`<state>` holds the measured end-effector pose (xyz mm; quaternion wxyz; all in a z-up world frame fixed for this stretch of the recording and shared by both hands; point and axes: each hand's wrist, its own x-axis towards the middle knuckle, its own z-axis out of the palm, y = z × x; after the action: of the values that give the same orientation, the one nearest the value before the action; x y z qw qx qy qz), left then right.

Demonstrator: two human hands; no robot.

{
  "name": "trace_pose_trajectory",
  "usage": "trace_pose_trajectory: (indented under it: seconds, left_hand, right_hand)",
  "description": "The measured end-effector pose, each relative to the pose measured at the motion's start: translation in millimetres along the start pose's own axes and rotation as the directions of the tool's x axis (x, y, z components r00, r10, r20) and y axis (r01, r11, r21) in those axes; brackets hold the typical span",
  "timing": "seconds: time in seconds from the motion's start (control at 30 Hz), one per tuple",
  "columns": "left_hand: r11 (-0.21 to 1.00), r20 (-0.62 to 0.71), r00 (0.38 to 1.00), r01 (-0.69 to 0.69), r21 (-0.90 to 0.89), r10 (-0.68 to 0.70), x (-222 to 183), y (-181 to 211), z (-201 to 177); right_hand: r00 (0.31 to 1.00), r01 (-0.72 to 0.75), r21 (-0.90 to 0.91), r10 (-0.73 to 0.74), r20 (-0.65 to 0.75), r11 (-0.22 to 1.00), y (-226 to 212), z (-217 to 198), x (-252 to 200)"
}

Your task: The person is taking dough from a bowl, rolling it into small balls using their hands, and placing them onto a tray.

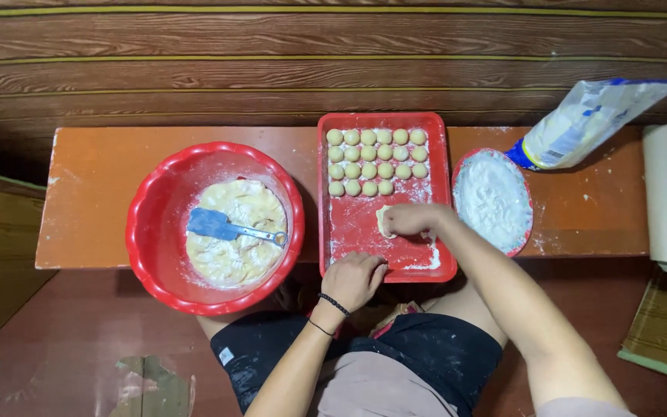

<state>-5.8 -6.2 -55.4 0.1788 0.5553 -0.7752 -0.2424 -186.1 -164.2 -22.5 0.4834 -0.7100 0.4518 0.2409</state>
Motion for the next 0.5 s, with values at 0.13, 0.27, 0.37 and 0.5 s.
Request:
trace_pose_trajectory:
  seconds: [0.13,0.27,0.37,0.5]
  left_hand:
    - [1.0,-0.014,1.0,0.01,0.006,-0.009,-1.5,2.7,-3.2]
    - [1.0,-0.037,0.999,-0.006,0.024,0.007,-3.7,2.7,-3.7]
    - [1.0,-0.039,0.999,-0.017,0.023,0.018,-2.8,1.6,-1.7]
    - [0.999,-0.081,0.996,-0.024,0.044,0.027,-2.8,0.4,-0.9]
  right_hand:
    - [0.991,-0.077,0.305,0.105,-0.077,0.949,20.1,-1.8,12.6]
    - [0.937,-0.008,-0.182,-0.057,-0.346,0.983,22.1,28.9,33.6]
    - [0.909,-0.07,-0.406,-0.11,-0.402,0.911,30.2,49.8,60.5]
    - [0.918,-0.228,-0.381,0.067,-0.392,0.896,22.5,47.9,79.7]
